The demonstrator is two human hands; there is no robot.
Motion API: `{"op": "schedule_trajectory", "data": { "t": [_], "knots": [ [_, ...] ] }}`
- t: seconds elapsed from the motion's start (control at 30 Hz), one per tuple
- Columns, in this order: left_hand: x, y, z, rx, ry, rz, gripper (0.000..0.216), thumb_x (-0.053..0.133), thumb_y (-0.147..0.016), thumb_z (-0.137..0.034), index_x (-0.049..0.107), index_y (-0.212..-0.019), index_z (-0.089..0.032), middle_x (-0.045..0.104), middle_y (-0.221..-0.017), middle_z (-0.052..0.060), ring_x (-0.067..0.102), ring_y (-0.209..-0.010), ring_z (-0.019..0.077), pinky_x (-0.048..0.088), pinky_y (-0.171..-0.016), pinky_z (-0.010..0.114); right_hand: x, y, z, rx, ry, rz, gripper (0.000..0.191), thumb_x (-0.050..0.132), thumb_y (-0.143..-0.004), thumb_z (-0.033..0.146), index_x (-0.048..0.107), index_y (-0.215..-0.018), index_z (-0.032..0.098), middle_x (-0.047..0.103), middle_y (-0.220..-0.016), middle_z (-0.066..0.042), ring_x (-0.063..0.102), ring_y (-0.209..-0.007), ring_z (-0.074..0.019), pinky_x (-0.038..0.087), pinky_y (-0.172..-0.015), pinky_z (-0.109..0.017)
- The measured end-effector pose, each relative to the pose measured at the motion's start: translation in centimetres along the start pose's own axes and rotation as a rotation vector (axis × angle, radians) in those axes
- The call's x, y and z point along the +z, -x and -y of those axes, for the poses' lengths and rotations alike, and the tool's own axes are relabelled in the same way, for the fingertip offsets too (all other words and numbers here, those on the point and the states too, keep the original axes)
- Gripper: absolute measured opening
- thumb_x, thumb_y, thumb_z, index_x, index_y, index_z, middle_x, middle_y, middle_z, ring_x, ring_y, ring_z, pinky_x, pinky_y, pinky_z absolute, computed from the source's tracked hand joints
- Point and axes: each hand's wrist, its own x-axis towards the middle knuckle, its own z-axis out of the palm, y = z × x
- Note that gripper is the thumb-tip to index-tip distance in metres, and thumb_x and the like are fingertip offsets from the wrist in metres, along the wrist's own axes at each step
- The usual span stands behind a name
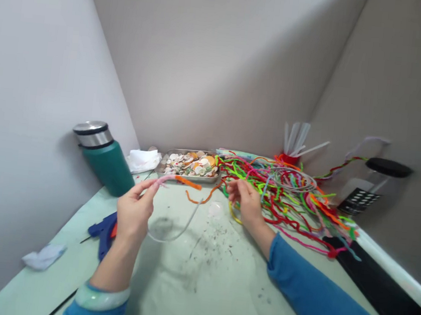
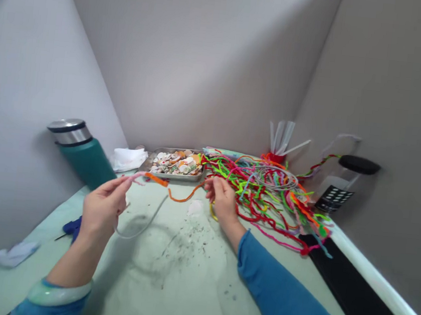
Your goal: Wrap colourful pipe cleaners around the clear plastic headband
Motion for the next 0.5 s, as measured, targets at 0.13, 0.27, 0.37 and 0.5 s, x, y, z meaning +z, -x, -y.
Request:
{"op": "schedule_trajectory", "data": {
  "t": [0.13,0.27,0.37,0.5],
  "knots": [
    [-3.8,0.6,-3.3,-0.052,0.115,0.033,0.04,0.067,-0.065,-0.039,0.063,-0.094,-0.011,0.032,-0.035,-0.011,0.024,-0.029,0.0028,0.016,-0.03,0.016,-0.6,0.2,-0.4,-0.046,0.118,0.007,0.037,0.04,-0.084,0.05,0.057,-0.082,0.017,0.055,-0.067,-0.002,0.048,-0.049,-0.0099,0.037,-0.043,-0.021],
    [-7.4,1.1,-5.6,0.01,0.184,0.02,0.025,0.066,-0.068,-0.029,0.064,-0.086,-0.012,0.053,-0.052,-0.005,0.026,-0.031,-0.0004,0.019,-0.028,0.014,-0.5,0.5,-0.5,-0.076,0.201,0.078,0.038,0.04,-0.084,0.048,0.058,-0.078,0.016,0.056,-0.064,-0.002,0.047,-0.046,-0.0099,0.037,-0.044,-0.022],
    [-9.5,1.3,-6.3,-0.002,0.27,0.025,0.018,0.066,-0.069,-0.022,0.063,-0.085,-0.014,0.063,-0.075,0.0,0.027,-0.033,-0.0025,0.022,-0.027,0.012,-0.5,1.2,0.2,-0.12,0.369,0.197,0.034,0.037,-0.087,0.042,0.059,-0.08,0.016,0.058,-0.064,-0.001,0.048,-0.047,-0.0104,0.038,-0.047,-0.023],
    [-11.0,1.5,-7.0,-0.066,0.35,0.016,0.018,0.067,-0.068,-0.018,0.061,-0.085,-0.015,0.061,-0.072,-0.003,0.027,-0.032,-0.0032,0.025,-0.027,0.01,-1.2,3.0,2.1,-0.277,0.704,0.4,0.023,0.043,-0.085,0.031,0.062,-0.085,0.018,0.062,-0.077,-0.004,0.056,-0.066,-0.0152,0.041,-0.063,-0.026]
  ]
}}
